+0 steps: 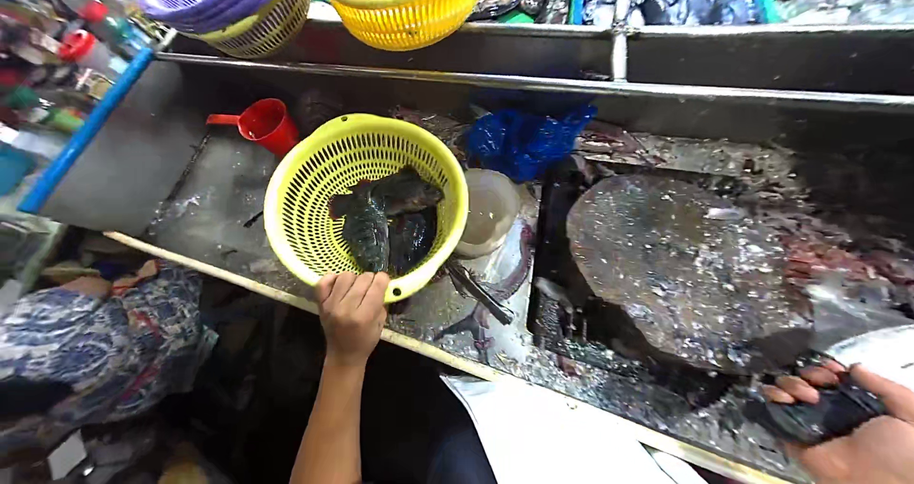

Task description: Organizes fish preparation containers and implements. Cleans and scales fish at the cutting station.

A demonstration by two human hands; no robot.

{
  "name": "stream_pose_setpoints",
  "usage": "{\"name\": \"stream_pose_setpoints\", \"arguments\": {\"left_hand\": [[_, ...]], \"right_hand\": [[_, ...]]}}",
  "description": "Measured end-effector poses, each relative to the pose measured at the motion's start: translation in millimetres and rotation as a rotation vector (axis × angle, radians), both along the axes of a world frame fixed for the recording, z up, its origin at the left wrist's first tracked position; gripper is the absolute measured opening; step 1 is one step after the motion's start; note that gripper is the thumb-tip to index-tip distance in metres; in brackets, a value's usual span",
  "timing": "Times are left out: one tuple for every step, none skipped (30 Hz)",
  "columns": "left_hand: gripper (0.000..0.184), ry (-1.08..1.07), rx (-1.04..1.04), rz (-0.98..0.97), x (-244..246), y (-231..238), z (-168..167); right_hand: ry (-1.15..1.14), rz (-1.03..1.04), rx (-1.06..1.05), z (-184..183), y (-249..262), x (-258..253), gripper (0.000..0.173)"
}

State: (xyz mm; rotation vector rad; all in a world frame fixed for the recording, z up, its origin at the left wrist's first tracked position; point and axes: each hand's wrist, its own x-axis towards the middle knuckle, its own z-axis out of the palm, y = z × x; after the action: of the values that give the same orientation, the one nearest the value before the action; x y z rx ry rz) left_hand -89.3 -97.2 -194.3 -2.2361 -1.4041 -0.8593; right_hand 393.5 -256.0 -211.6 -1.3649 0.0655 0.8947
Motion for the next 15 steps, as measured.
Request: {"name": "stream_pose_setpoints", "arguments": {"left_hand": [[0.02,0.028,-0.028,0.031,-3.2,7.9,-16.9],[0.022,0.051,-0.075,0.056,-5.0,13.9,-32.0],[0.025,0.075,-0.144,0.077,-5.3,17.7,-42.3],[0.028,0.112,-0.248,0.102,-4.3,20.5,-44.9],[0.03,0.168,-0.392,0.129,-2.3,24.5,-39.4],[0.033,0.23,-0.551,0.166,0.1,30.0,-28.2],[0.036,0.289,-0.702,0.208,1.2,37.5,-15.4],[0.038,0.323,-0.832,0.242,-0.7,47.8,-3.3],[0.039,0.323,-0.906,0.255,-7.1,59.1,4.7],[0.035,0.295,-0.929,0.256,-17.8,69.7,7.7],[0.03,0.261,-0.949,0.244,-30.7,80.2,10.0],[0.028,0.256,-1.001,0.221,-44.0,91.1,14.3],[0.036,0.277,-1.096,0.183,-55.4,102.1,21.2],[0.051,0.288,-1.202,0.12,-63.9,113.1,28.7],[0.065,0.258,-1.287,0.044,-67.5,124.0,36.5]], "right_hand": [[-0.003,-0.004,-0.009,-2.2,1.6,-1.9,0.044],[-0.009,-0.003,-0.019,-3.9,3.7,-3.2,0.042],[-0.014,0.0,-0.026,-5.0,5.7,-4.4,0.041],[-0.016,-0.002,-0.03,-5.5,7.5,-5.8,0.041],[-0.02,-0.007,-0.036,-5.7,8.8,-7.5,0.04],[-0.026,-0.014,-0.048,-5.7,9.4,-10.1,0.039],[-0.034,-0.018,-0.061,-5.2,11.0,-14.0,0.039],[-0.039,-0.015,-0.074,-4.5,14.0,-18.4,0.04],[-0.039,-0.009,-0.081,-3.8,16.1,-22.2,0.04],[-0.036,-0.004,-0.084,-3.3,16.9,-25.0,0.04],[-0.026,-0.001,-0.083,-2.9,17.4,-27.2,0.039],[-0.015,-0.001,-0.086,-2.5,17.1,-29.6,0.038],[-0.005,-0.005,-0.09,-2.3,14.9,-32.0,0.038],[0.001,-0.01,-0.092,-2.6,12.2,-34.0,0.039],[0.002,-0.015,-0.096,-2.9,9.4,-36.0,0.039]]}}
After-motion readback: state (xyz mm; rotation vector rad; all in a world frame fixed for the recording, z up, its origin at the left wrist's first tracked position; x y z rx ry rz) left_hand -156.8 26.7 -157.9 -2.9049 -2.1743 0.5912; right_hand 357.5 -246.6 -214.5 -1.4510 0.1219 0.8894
